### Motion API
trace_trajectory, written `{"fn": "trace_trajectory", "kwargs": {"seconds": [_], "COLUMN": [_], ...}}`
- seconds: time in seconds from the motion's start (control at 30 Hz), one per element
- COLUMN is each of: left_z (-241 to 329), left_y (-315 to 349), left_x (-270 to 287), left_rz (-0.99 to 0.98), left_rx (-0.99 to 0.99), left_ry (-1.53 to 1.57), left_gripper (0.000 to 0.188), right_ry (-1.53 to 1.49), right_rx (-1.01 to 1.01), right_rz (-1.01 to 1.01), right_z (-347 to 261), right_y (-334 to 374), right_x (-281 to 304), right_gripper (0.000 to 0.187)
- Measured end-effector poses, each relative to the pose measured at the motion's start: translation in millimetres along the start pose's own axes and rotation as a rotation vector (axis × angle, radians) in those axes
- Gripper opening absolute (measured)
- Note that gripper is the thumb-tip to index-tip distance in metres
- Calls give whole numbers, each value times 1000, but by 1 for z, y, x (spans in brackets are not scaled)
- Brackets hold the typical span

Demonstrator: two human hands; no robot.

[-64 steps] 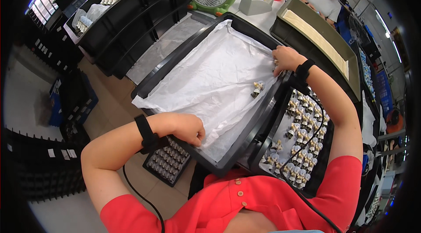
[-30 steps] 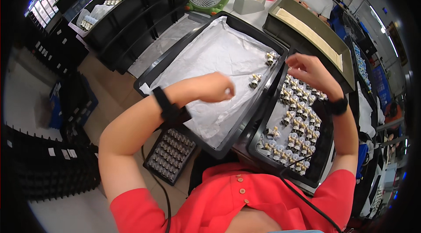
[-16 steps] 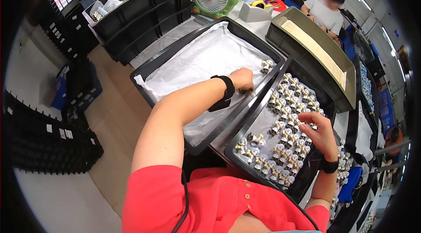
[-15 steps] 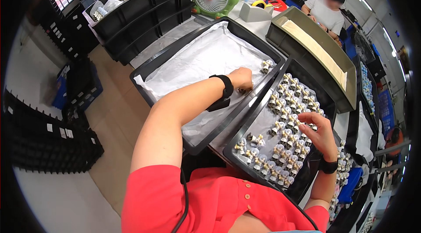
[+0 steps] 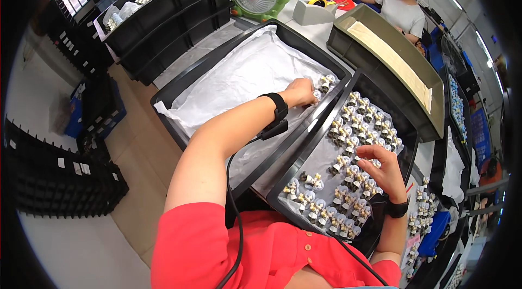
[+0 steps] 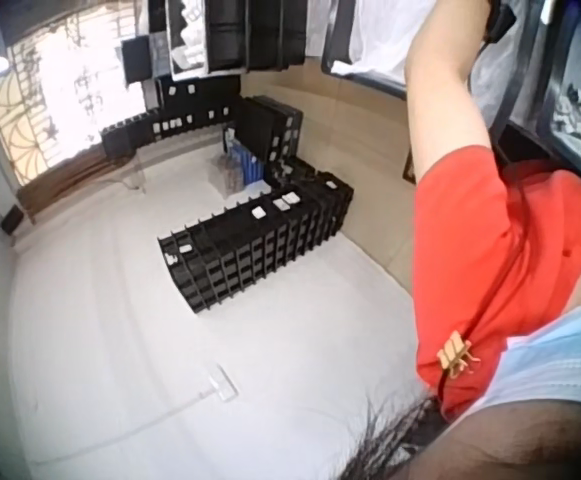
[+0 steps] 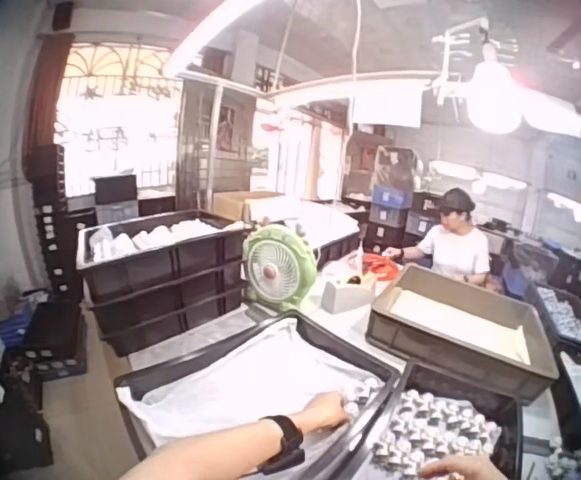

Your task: The person places a white sheet of paper into a black tray and then repeatedly picks up small, cylindrical objects from a nearby tray. They wrap each object individually in a small piece of paper and place the wrapped items into the lined tray. The process is repetitive, focusing on one item at a time.

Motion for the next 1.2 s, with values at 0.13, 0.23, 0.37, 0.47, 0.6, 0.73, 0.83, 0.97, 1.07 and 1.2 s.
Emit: {"fn": "trace_trajectory", "kwargs": {"seconds": [0.13,0.23,0.37,0.47,0.6,0.73,0.83,0.97,1.07,1.2], "left_z": [5,8,6,1,-6,38,108,164,173,164], "left_y": [-3,-4,1,2,18,49,106,159,179,176], "left_x": [3,2,5,4,18,41,63,31,-16,-28], "left_rz": [170,174,172,125,49,-105,-128,-313,-460,-427], "left_rx": [-110,-130,-92,-59,-28,-88,-233,-401,-499,-423], "left_ry": [-62,-73,34,29,4,208,425,661,647,677], "left_gripper": [39,38,36,45,68,60,49,34,31,35], "right_ry": [-33,-63,-74,-95,30,223,488,694,553,207], "right_rx": [-49,-84,-107,-109,-125,-5,87,-8,-13,50], "right_rz": [-45,-81,-88,-10,-5,-14,-109,-177,-219,-118], "right_z": [10,16,32,47,47,28,20,22,35,33], "right_y": [-2,-3,-6,-7,-8,-5,-6,-9,-18,-12], "right_x": [-7,-13,-14,-6,-5,-21,-47,-73,-85,-64], "right_gripper": [23,24,24,25,30,50,59,62,57,61]}}
Point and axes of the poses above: each hand's wrist, its own y-axis away from the middle knuckle, its own x-axis out of the back of the hand, z = x × y, the point moved 10 cm from there along -y, towards the middle knuckle, and after that the axes turned 4 degrees about -x, right-handed, at the moved point
